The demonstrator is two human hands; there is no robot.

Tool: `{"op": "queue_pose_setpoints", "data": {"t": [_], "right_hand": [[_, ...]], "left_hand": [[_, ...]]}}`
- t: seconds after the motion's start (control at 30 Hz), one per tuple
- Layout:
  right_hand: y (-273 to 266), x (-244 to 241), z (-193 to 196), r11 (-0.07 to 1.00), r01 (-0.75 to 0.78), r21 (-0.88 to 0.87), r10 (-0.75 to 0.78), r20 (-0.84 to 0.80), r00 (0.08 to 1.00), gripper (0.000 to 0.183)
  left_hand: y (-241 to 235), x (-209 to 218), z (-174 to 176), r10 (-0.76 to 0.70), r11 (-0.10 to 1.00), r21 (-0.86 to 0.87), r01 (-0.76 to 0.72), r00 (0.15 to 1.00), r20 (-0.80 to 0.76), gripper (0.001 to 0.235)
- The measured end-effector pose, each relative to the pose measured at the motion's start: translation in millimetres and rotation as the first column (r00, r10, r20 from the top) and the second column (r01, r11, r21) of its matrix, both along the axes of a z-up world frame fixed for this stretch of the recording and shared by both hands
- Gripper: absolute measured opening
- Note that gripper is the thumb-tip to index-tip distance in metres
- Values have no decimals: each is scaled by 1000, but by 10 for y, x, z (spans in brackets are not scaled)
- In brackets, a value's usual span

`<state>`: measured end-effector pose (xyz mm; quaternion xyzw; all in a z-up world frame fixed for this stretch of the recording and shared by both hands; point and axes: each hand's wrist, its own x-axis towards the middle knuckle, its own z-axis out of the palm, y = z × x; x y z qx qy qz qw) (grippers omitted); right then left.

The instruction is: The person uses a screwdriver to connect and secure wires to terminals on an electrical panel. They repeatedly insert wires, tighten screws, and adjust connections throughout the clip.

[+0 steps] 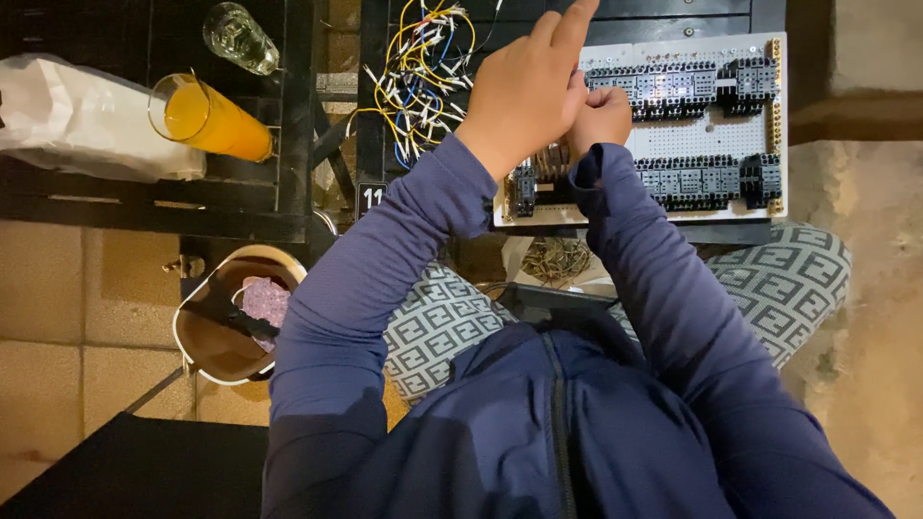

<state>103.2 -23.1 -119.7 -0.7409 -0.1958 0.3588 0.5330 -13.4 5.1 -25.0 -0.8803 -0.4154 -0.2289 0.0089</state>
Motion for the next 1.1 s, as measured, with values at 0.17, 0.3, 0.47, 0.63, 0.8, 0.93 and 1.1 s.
{"op": "queue_pose_setpoints", "data": {"t": [0.17, 0.3, 0.47, 0.63, 0.8, 0.93, 1.1], "right_hand": [[31, 61, -101, 998, 20, 62, -15, -75, 997, 42], [38, 102, -209, 998, -7, 60, 9, -20, 1000, 38], [127, 188, -466, 995, 30, 93, -28, -25, 999, 27], [-54, 119, 114, 999, -34, 28, 40, -220, 975, 39], [-17, 152, -12, 999, -25, 41, 34, -234, 972, 40], [-47, 204, -135, 990, -93, 104, 109, -156, 982, 37], [-68, 163, -35, 989, -81, 127, 110, -241, 964, 35]], "left_hand": [[24, 39, -22, 110, 947, 316, -62, 985, -134, 62], [-10, 55, -15, 106, 970, 238, -45, 963, -249, 90], [-113, -109, 481, -200, 965, -28, 260, 803, 562, 18], [-324, -285, 351, -28, 961, -232, 152, 884, 466, 23], [-406, -225, -686, 94, 927, -366, -82, 995, 16, 42], [-466, -101, -957, 89, 983, -163, -82, 995, 37, 31], [-434, -47, -1015, 79, 993, 79, -83, 995, 53, 12]]}}
